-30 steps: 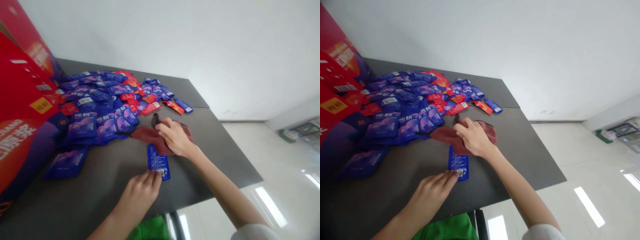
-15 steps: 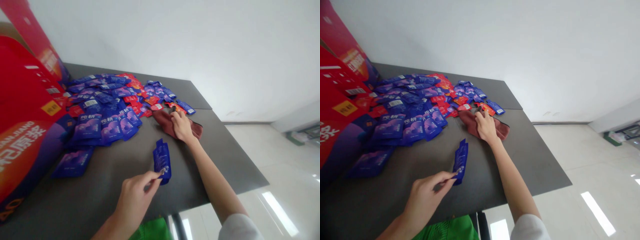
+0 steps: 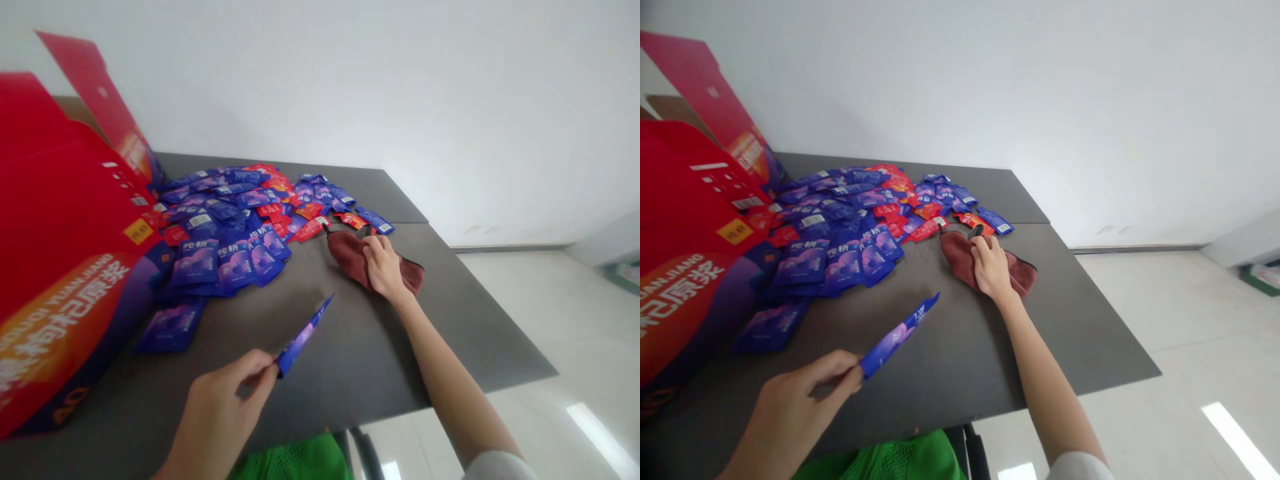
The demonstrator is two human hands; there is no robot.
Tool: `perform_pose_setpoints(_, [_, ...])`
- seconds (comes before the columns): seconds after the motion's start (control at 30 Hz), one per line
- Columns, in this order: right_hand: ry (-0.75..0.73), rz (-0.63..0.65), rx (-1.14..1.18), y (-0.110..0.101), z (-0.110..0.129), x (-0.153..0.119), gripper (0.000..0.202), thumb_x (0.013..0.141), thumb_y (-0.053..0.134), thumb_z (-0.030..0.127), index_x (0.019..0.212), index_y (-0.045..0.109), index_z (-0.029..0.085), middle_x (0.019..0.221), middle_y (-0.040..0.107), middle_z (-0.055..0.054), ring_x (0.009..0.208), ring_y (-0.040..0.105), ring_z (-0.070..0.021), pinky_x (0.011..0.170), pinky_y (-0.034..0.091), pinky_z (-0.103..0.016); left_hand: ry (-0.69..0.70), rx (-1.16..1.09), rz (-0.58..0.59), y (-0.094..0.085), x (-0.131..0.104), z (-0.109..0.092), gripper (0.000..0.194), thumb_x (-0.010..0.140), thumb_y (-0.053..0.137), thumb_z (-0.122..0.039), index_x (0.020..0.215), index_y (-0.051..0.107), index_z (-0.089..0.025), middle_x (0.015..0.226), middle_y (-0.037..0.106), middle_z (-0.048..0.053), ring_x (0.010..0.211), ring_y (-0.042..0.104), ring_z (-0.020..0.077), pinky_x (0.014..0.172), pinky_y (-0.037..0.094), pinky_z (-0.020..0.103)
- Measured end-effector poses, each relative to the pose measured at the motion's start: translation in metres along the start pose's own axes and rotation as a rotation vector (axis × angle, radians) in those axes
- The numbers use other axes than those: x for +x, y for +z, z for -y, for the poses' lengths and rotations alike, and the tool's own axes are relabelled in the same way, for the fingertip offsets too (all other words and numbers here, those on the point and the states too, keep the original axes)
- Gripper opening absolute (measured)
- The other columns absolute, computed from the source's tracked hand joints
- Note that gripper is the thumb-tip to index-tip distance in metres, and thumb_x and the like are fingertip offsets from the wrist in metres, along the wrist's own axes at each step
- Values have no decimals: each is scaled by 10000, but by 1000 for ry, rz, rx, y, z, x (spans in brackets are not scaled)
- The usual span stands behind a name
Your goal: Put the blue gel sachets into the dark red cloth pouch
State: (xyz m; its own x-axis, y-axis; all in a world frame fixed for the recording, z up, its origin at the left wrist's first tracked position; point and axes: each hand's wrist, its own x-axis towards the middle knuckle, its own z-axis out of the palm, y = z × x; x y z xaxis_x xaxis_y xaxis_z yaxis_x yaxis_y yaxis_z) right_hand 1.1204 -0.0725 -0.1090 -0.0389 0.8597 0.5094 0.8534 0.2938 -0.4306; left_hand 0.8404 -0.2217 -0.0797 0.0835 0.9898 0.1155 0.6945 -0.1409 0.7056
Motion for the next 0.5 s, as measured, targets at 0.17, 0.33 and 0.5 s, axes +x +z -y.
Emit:
perform_pose_setpoints(0.17, [18, -97, 44, -7, -3, 2, 279, 907, 301, 312, 992, 546, 209, 979, 522, -79, 898, 507, -205, 819, 404, -346, -270, -742, -304, -30, 48, -5, 133, 660, 652, -303, 664, 564, -203, 583, 624, -59, 546, 625, 127, 566, 533, 230])
perform_pose_setpoints(0.33, [82, -162, 83, -12, -10, 2, 270, 901, 305, 319, 989, 537, 212, 975, 528, -73, 902, 500, -206, 820, 399, -347, -427, -724, -350, -49, 91, 27, 131, 695, 604, -294, 767, 542, -203, 619, 657, -51, 523, 617, 98, 628, 541, 232])
perform_pose_setpoints(0.5, [124, -137, 48, -13, -12, 0, 285, 904, 304, 331, 1005, 543, 213, 951, 514, -74, 876, 499, -207, 794, 398, -348, -464, -256, -171, -49, 64, 59, 226, 647, 688, -336, 757, 584, -169, 467, 603, -67, 333, 515, 95, 395, 379, 157])
